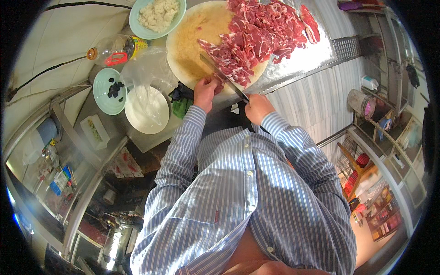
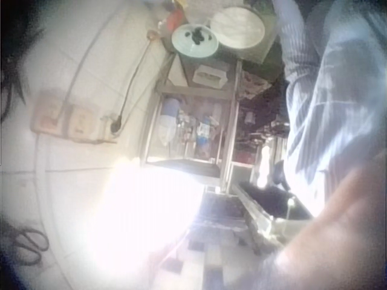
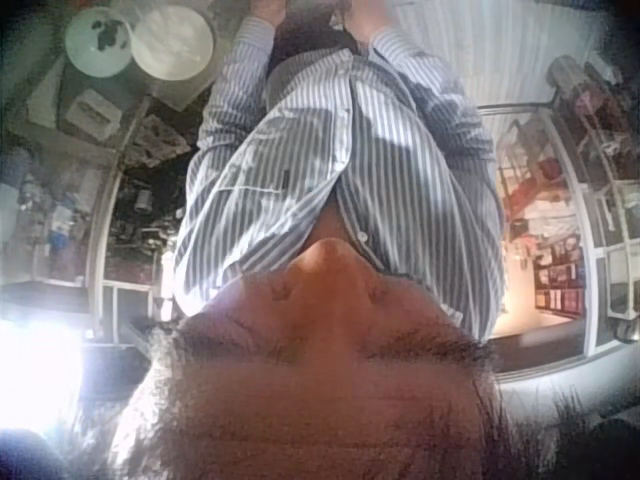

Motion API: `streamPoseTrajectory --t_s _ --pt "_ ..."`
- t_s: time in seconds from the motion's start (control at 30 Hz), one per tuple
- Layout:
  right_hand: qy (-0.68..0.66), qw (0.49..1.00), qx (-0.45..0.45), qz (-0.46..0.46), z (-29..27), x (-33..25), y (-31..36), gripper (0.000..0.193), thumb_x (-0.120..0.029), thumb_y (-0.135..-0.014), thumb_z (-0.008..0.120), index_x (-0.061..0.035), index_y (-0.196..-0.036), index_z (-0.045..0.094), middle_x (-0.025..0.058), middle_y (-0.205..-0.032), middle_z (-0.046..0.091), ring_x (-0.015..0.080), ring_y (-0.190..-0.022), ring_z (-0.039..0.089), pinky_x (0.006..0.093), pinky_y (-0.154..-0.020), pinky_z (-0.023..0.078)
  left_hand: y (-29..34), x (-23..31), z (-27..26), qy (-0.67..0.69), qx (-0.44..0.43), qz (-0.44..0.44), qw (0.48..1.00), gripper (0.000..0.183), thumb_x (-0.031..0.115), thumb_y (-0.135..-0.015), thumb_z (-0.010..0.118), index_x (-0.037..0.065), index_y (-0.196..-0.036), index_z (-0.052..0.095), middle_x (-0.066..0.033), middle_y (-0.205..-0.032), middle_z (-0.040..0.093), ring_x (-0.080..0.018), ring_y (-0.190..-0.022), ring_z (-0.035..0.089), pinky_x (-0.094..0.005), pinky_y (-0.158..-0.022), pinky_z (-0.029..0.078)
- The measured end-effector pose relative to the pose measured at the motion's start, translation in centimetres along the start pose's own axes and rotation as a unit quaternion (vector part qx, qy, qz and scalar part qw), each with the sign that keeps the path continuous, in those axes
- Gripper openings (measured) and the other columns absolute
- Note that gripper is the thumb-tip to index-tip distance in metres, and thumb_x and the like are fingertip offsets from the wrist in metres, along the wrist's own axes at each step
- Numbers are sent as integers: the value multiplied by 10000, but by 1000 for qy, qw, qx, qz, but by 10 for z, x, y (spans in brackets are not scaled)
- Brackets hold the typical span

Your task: The person slices raw meat into thin strips on a cutting board using a cleaver, then places the sliced meat into a plastic bag. They later retrieve a container of raw chicken, open it, and begin cutting the chicken into pieces on the same board.

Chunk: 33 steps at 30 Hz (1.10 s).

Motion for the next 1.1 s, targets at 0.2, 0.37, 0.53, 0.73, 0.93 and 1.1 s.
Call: streamPoseTrajectory --t_s 0.2,0.37,0.53,0.73,0.93,1.1 --pt "-27 1000 11 5 9 13 27 396 -124 -878 565 -15 -1231 705 282 -1001 718 450 -993 688 529 -928 548 -3 -3 -1 -11 9 -19 1000 144 121 -1021 617 28 -1129 633 -63 -1009 702 -169 -883 694 -321 -801 583" --pt "-6 1000 9 5 11 15 31 405 -123 -882 564 -31 -1250 703 271 -1035 722 441 -1013 690 518 -940 550 -2 -2 0 -27 9 -17 999 143 146 -1033 622 31 -1118 631 -56 -997 699 -164 -867 690 -306 -795 578" --pt "-5 1000 -4 9 11 12 26 376 -118 -882 564 -15 -1214 706 279 -1081 715 451 -1048 680 514 -966 542 1 -1 1 -22 16 -3 1000 131 132 -1033 616 33 -1117 632 -51 -1001 694 -158 -873 683 -302 -787 571" --pt "-17 999 -13 27 10 -6 14 305 -115 -884 583 1 -1137 708 290 -1093 709 456 -1081 671 513 -983 536 1 -1 1 -27 15 15 999 134 124 -1024 623 33 -1122 633 -48 -1013 693 -149 -861 673 -296 -776 554" --pt "-4 1000 9 10 15 -19 3 270 -121 -889 599 -3 -1107 707 269 -1054 723 433 -1035 696 504 -930 564 -2 -7 -1 -10 15 20 1000 154 155 -996 672 46 -1106 668 -43 -1005 714 -139 -842 669 -289 -768 541" --pt "21 998 -36 43 23 2 22 293 -136 -867 626 -19 -1124 706 258 -1061 734 428 -1039 710 494 -937 573 -4 -10 -2 -6 19 29 999 126 138 -974 686 53 -1068 683 -28 -963 711 -131 -823 667 -279 -744 537"
Point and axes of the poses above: each hand's wrist, its own y-axis away from the middle knuckle, its own z-axis out of the palm, x = y × z, the point moved 3 cm from there along -y, towards the middle knuckle
